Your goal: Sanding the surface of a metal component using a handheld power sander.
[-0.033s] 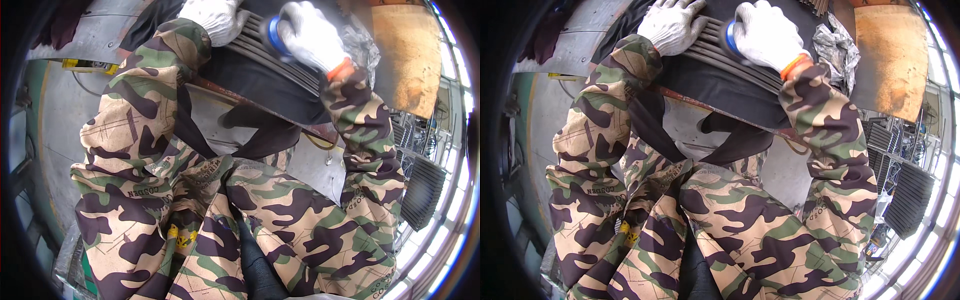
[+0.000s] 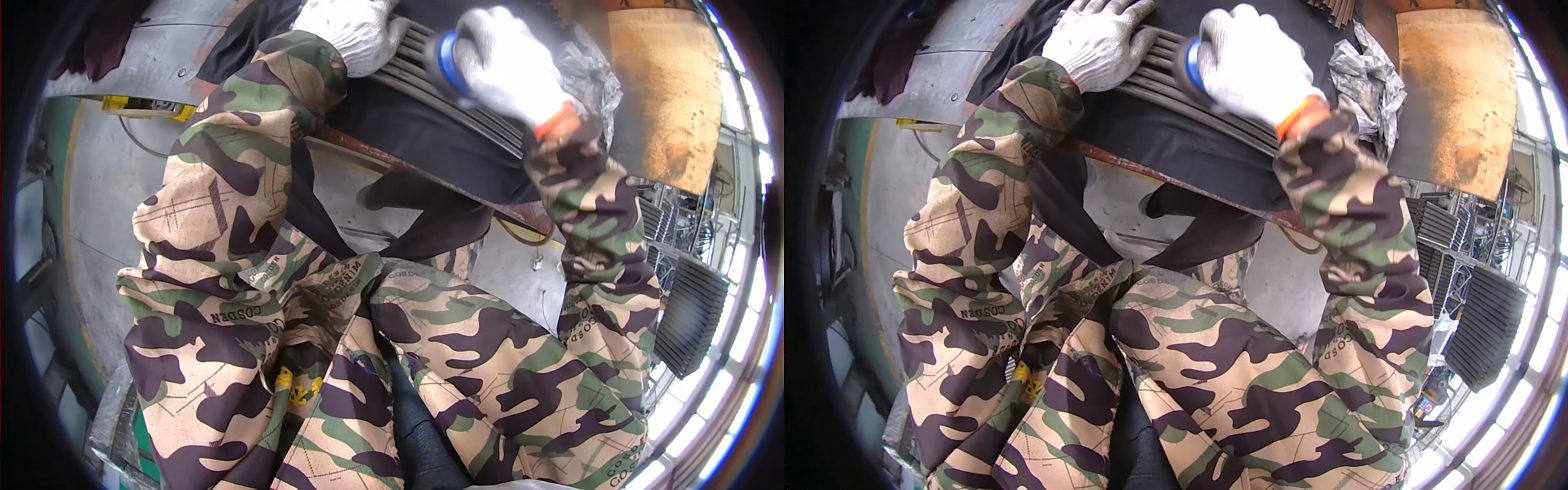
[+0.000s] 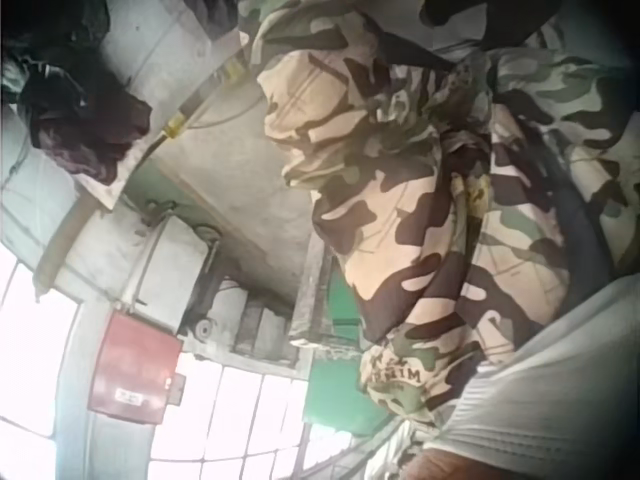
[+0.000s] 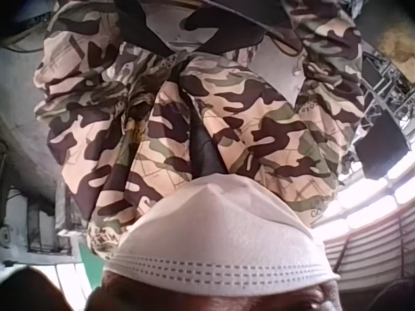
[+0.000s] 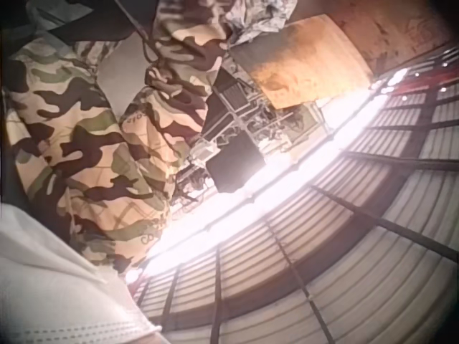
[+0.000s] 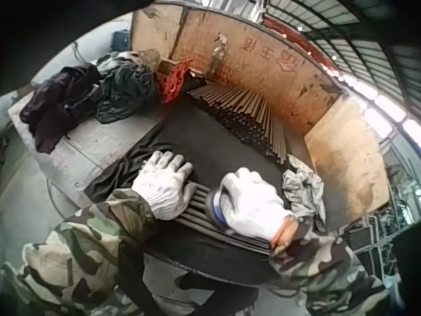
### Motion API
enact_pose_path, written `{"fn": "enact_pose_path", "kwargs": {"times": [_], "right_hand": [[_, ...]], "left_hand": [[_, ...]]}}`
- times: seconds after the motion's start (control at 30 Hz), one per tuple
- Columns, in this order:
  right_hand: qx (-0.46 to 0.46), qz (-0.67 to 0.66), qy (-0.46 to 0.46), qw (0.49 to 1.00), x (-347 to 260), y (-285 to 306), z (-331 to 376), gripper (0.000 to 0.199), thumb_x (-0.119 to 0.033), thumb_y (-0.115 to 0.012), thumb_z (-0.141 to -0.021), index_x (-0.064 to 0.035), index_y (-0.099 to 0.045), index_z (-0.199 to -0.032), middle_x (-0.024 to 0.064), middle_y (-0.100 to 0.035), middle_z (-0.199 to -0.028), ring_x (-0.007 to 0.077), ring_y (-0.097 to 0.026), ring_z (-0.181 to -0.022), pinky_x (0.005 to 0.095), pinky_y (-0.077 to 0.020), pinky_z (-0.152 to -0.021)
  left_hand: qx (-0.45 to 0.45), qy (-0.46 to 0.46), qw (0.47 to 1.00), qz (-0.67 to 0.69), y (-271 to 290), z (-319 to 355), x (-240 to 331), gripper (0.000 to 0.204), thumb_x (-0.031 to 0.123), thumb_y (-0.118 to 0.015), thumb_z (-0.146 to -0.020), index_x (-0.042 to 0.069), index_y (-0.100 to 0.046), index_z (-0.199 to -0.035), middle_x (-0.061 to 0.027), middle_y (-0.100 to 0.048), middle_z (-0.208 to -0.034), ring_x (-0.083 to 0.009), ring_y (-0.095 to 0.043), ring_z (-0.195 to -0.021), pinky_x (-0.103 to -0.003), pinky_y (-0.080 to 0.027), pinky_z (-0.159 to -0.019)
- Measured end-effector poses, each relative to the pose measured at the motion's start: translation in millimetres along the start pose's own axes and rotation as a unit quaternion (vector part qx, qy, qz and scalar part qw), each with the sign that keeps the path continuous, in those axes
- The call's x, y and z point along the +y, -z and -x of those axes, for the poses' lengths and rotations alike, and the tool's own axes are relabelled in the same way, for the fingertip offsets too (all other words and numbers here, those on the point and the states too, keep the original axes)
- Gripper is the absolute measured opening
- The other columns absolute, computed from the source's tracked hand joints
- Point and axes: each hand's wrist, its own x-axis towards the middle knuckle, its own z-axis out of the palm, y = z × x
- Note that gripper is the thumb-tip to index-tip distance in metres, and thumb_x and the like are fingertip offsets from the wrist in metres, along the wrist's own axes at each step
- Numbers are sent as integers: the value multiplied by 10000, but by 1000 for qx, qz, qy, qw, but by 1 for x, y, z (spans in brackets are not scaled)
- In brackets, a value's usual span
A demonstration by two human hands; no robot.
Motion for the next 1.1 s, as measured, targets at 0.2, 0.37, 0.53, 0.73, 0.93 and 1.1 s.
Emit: {"fn": "enact_pose_path", "kwargs": {"times": [0.2,0.37,0.53,0.73,0.93,1.1], "right_hand": [[-23,-27,24,999,-33,10,14,220,-219,-646,-902,-94,-644,-1083,158,-623,-1059,373,-633,-1000,491,-538,-847],[24,-5,22,999,-19,17,-7,179,-213,-624,-902,-54,-623,-985,196,-613,-932,404,-634,-868,502,-547,-753],[10,-49,28,998,-20,32,37,155,-187,-636,-888,-54,-615,-965,178,-588,-911,380,-621,-850,482,-547,-738],[78,5,23,997,25,14,33,152,-197,-639,-874,-60,-600,-928,169,-577,-878,364,-612,-808,462,-536,-678],[85,-23,47,995,21,24,45,167,-211,-634,-892,-51,-595,-915,175,-584,-854,369,-626,-786,484,-541,-656],[77,-4,71,994,25,26,52,185,-216,-631,-906,-33,-607,-912,171,-589,-845,359,-628,-780,476,-545,-659]], "left_hand": [[-12,-10,1000,-23,10,-2,-5,491,348,-593,-968,-1,-634,-1312,-255,-613,-1359,-428,-535,-1326,-540,-339,-1180],[-21,-13,999,-48,12,3,-10,495,353,-576,-982,5,-629,-1331,-260,-605,-1392,-423,-526,-1349,-535,-331,-1190],[-25,-31,998,-51,8,-3,3,471,339,-581,-975,19,-637,-1317,-244,-618,-1369,-412,-544,-1320,-521,-350,-1171],[-2,-122,986,-115,-11,0,-29,445,357,-537,-1027,91,-634,-1370,-181,-602,-1429,-400,-533,-1338,-494,-388,-1140],[-59,-102,990,-81,4,-2,-26,455,364,-533,-1033,110,-615,-1401,-181,-585,-1461,-419,-505,-1372,-512,-364,-1158],[-100,-172,980,-13,13,4,-20,577,424,-576,-1010,72,-548,-1466,-212,-565,-1474,-434,-469,-1411,-518,-328,-1195]]}}
